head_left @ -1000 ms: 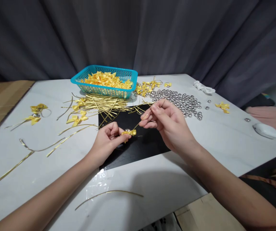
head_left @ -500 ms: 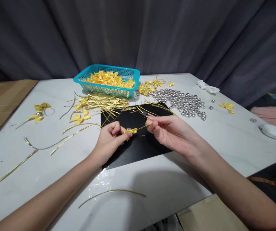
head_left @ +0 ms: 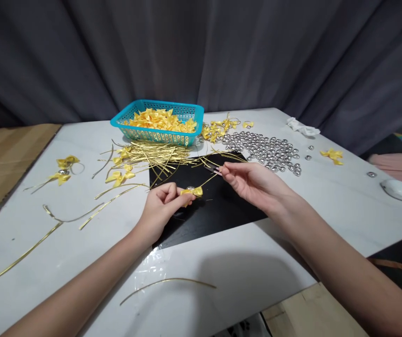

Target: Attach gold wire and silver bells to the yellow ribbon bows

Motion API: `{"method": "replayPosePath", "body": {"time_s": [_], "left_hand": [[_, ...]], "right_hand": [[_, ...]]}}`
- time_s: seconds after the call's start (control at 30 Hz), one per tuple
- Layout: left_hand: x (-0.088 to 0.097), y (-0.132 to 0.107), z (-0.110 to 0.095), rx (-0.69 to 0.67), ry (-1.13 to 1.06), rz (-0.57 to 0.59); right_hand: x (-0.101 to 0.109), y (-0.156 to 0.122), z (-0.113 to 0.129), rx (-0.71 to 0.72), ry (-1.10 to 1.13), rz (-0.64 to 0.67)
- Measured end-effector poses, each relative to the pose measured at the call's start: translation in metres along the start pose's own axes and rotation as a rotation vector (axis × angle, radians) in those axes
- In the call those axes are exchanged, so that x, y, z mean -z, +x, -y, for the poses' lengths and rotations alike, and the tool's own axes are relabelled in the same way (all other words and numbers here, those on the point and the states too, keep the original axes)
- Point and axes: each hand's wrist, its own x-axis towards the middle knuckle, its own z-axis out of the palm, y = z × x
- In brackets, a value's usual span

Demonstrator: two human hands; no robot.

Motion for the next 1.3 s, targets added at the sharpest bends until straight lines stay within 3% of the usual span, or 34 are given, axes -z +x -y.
{"method": "replayPosePath", "body": {"time_s": [0.47,0.67,0.87,1.07,1.3], "left_hand": [[0.002,-0.001,0.003,-0.073,0.028,-0.015],[-0.002,-0.003,0.0,-0.095,0.099,-0.011],[-0.002,-0.003,0.0,-0.098,0.127,-0.008],[-0.001,-0.002,0.0,-0.067,0.104,-0.003],[-0.001,-0.001,-0.003,0.002,0.112,0.099]], "right_hand": [[-0.001,-0.005,0.001,0.003,-0.095,0.067],[0.0,-0.009,0.004,0.153,-0.053,0.072],[0.0,-0.012,0.003,0.212,-0.048,0.05],[-0.001,-0.011,0.004,0.194,-0.052,0.025],[-0.001,-0.01,0.003,0.088,-0.082,0.075]]}}
